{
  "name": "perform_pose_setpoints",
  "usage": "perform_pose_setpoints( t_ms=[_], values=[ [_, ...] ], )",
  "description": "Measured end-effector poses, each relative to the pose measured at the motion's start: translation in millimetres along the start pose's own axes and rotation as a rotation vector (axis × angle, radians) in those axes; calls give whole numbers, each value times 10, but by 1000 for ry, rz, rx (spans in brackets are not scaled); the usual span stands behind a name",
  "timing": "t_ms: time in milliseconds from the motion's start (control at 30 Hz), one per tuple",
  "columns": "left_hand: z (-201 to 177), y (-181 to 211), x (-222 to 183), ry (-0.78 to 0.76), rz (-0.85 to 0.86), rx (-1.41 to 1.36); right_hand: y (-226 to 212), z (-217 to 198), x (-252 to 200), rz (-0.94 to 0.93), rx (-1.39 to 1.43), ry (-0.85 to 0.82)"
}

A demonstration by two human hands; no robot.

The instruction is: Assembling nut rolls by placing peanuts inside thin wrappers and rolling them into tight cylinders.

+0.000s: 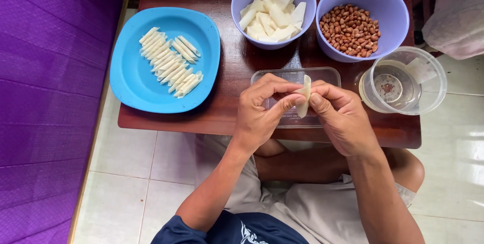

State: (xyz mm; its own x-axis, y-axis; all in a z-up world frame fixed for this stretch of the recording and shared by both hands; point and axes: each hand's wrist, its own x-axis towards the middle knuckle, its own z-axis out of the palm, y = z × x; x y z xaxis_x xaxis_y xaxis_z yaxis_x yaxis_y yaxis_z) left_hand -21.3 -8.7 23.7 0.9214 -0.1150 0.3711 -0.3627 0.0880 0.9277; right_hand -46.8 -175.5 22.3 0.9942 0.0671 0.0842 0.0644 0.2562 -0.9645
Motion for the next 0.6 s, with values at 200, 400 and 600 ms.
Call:
perform_pose_setpoints(
  t_ms=[200, 400, 600],
  values=[
    [23, -3, -25, -6, 133, 8, -16, -109, -40, 70, 95, 4],
    [77, -58, -5, -5, 185, 22, -106, -67, -98, -93, -221, 92],
    [143, 52, -2, -4, 121, -2, -297, 18, -192, -190, -382, 48]
  ],
)
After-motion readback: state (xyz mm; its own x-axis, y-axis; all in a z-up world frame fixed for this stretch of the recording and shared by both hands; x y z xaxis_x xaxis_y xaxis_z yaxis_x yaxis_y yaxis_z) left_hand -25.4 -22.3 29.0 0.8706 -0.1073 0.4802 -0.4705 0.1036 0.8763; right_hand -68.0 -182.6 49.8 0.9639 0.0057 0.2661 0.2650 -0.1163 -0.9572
